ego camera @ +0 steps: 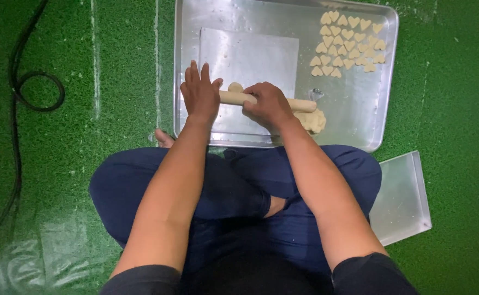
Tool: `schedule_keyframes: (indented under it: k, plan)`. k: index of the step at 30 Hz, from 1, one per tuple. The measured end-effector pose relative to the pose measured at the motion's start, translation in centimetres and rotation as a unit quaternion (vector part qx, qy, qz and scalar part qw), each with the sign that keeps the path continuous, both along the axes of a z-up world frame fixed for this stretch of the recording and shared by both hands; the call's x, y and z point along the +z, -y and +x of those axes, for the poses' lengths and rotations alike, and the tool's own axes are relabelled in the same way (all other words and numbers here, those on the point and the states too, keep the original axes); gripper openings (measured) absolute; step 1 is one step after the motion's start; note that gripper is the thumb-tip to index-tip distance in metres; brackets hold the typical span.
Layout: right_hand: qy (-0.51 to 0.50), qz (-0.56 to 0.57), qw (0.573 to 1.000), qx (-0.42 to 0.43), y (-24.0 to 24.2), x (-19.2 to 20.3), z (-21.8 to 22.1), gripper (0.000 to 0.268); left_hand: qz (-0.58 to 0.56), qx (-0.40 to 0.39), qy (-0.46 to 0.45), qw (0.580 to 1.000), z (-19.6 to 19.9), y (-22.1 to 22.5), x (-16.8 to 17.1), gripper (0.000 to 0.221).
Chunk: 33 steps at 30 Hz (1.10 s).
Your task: The person is rolling out small portions of dough using a rolling pin and then cutting them into heart shapes with a cookie cutter on a metal tray.
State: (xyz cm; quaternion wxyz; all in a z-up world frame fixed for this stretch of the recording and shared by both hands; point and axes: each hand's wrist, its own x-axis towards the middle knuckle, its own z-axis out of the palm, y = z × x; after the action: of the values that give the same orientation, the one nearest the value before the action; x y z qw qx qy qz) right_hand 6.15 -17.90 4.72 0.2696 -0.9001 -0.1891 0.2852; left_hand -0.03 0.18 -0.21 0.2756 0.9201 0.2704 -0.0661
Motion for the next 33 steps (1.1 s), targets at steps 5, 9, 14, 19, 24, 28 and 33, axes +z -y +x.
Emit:
schedule_keyframes:
  k: [5, 9, 14, 19, 24, 28, 33]
  plan:
    - [-0.003, -0.022, 1.0, 0.003, -0.6, 1.9, -1.2, 0.04, 0.006, 0.005, 0.003, 1.0, -0.1, 0.0, -0.2, 0.052]
    - [0.009, -0.028, 1.0, 0.009, -0.7, 1.0, -1.1, 0.042, 0.019, 0.008, 0.011, 1.0, -0.1, 0.2, -0.2, 0.051]
    - [-0.002, 0.011, 1.0, -0.002, 0.1, 1.3, -0.9, 0.042, 0.01, 0.004, 0.005, 1.0, 0.0, 0.0, -0.6, 0.052]
    - [0.079, 0.182, 0.98, 0.017, 2.4, -1.8, 0.1, 0.032, 0.035, 0.014, 0.014, 0.999, 0.0, 0.0, -1.2, 0.049]
    - [0.02, 0.144, 0.987, -0.072, 3.3, -2.1, 1.0, 0.027, 0.04, 0.015, 0.009, 0.999, 0.1, 0.2, -1.1, 0.05]
    - [-0.011, 0.105, 0.991, -0.081, 3.5, -1.0, 1.2, 0.026, 0.03, 0.019, 0.008, 0.999, 0.2, 0.1, -1.1, 0.051]
    - [-0.01, 0.111, 0.99, -0.081, 3.6, 0.9, 1.3, 0.02, 0.019, 0.017, -0.005, 1.0, 0.3, 0.0, -1.3, 0.052]
